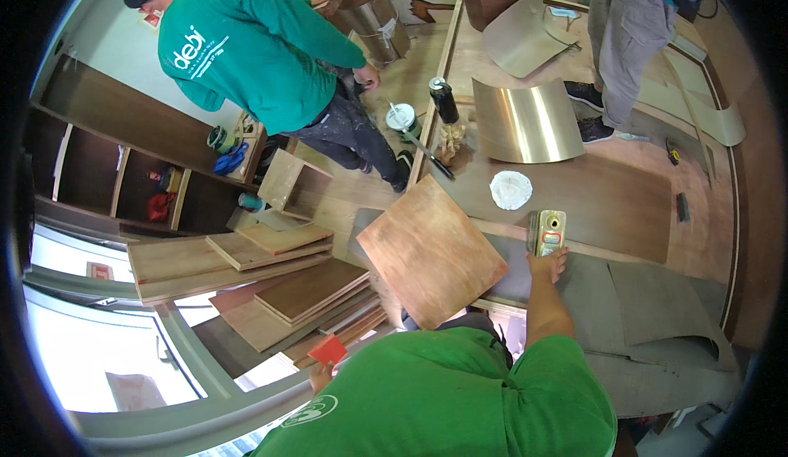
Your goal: The person pours adhesive from a tin onto a wood panel and spreads it across the surface with a red spreader.
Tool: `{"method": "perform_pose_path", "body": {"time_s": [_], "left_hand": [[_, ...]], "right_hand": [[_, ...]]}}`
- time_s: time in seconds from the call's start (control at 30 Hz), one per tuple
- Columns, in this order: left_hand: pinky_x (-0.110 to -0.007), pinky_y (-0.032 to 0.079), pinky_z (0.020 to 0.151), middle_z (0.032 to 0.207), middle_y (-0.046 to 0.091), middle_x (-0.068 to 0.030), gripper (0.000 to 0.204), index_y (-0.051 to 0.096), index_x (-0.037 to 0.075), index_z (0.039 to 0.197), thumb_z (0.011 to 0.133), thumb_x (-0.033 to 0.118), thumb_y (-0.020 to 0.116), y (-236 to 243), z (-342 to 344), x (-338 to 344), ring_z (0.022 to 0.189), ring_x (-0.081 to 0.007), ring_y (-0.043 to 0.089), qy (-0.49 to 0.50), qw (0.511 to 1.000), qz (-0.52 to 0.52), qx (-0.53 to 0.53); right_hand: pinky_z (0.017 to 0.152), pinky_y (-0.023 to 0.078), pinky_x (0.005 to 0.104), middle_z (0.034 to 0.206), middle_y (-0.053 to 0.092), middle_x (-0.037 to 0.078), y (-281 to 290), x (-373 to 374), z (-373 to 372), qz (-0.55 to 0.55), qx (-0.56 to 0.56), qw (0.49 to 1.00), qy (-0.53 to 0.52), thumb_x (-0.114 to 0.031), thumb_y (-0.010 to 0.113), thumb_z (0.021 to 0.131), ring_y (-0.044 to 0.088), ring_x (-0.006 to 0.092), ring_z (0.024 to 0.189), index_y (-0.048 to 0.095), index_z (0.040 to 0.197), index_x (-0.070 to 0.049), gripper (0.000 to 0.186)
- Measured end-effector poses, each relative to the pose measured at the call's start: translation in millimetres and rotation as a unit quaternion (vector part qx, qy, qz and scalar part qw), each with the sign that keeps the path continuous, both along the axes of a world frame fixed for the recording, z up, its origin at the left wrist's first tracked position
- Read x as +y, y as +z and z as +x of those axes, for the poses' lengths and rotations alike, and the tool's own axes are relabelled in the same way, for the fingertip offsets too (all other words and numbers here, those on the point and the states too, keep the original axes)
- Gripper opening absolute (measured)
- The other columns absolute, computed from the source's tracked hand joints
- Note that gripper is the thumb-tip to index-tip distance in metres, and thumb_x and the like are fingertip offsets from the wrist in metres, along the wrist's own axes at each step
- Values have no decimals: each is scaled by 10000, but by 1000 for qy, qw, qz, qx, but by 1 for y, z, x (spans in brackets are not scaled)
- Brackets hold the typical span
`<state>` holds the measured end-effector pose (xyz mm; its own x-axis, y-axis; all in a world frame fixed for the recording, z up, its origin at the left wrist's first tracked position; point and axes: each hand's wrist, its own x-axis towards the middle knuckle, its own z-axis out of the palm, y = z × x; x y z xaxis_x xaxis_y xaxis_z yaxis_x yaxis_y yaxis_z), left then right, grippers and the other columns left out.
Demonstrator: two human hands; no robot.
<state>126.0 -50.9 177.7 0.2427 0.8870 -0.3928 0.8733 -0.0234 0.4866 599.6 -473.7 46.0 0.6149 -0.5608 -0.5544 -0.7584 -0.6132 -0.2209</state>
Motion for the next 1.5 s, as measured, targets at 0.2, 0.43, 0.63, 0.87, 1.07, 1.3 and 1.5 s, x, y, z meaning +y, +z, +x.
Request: {"method": "perform_pose_path", "body": {"time_s": [0.2, 0.43, 0.63, 0.87, 1.07, 1.3, 1.5], "left_hand": [[-338, 506, 764, 917, 724, -158, 392, 695, -58, 1013, 816, 276, 753, -2, -27, -1, 816, -199, 673, 41, 999, 17, 2], [-333, 501, 675, 796, 701, -129, 322, 671, -44, 847, 815, 264, 757, -11, -36, 3, 728, -177, 651, 49, 999, 9, -12], [-322, 491, 628, 713, 678, -106, 308, 627, -2, 708, 818, 259, 749, 28, 6, -19, 663, -153, 642, 22, 998, 37, 36], [-384, 506, 711, 768, 696, -168, 390, 688, -18, 828, 810, 371, 717, -20, -54, 6, 766, -263, 675, -40, 993, 86, 74], [-373, 510, 709, 799, 714, -153, 351, 702, -8, 840, 832, 343, 700, 4, -67, 15, 717, -252, 676, 3, 997, 34, 68], [-317, 508, 658, 763, 699, -123, 303, 644, -35, 774, 866, 249, 698, 69, 21, -24, 706, -175, 671, -41, 995, 45, 79], [-327, 515, 670, 809, 694, -144, 292, 640, -48, 796, 896, 225, 666, 60, 5, -12, 727, -205, 684, 34, 999, -16, 37]], "right_hand": [[1078, 395, 472, 1522, 235, 170, -62, -11, -8, -53, -58, 997, 9, -403, 882, 615, 367, 376, 1344, -11, 1523, -50, 1321], [1036, 439, 435, 1392, 368, 195, -28, -9, 27, -50, -102, 993, 32, -269, 841, 620, 455, 392, 1248, 152, 1487, -1, 1140], [1048, 431, 422, 1355, 401, 215, -3, -17, 55, -12, -119, 989, 82, -255, 827, 605, 482, 399, 1211, 225, 1462, 20, 1082], [1088, 387, 419, 1413, 376, 226, -42, -17, 57, -4, -225, 973, 53, -300, 840, 604, 426, 394, 1283, 270, 1451, 37, 1076], [1072, 376, 458, 1323, 450, 297, -84, -24, 66, 8, -294, 955, 45, -335, 841, 630, 432, 434, 1247, 346, 1369, 97, 989], [1082, 363, 446, 1366, 398, 300, -65, -27, 57, 34, -318, 947, 14, -336, 862, 605, 415, 433, 1264, 265, 1421, 71, 1090], [1105, 335, 418, 1425, 386, 229, -100, -25, 28, 121, -323, 935, -76, -265, 919, 557, 373, 351, 1344, 198, 1472, 8, 1197]]}}
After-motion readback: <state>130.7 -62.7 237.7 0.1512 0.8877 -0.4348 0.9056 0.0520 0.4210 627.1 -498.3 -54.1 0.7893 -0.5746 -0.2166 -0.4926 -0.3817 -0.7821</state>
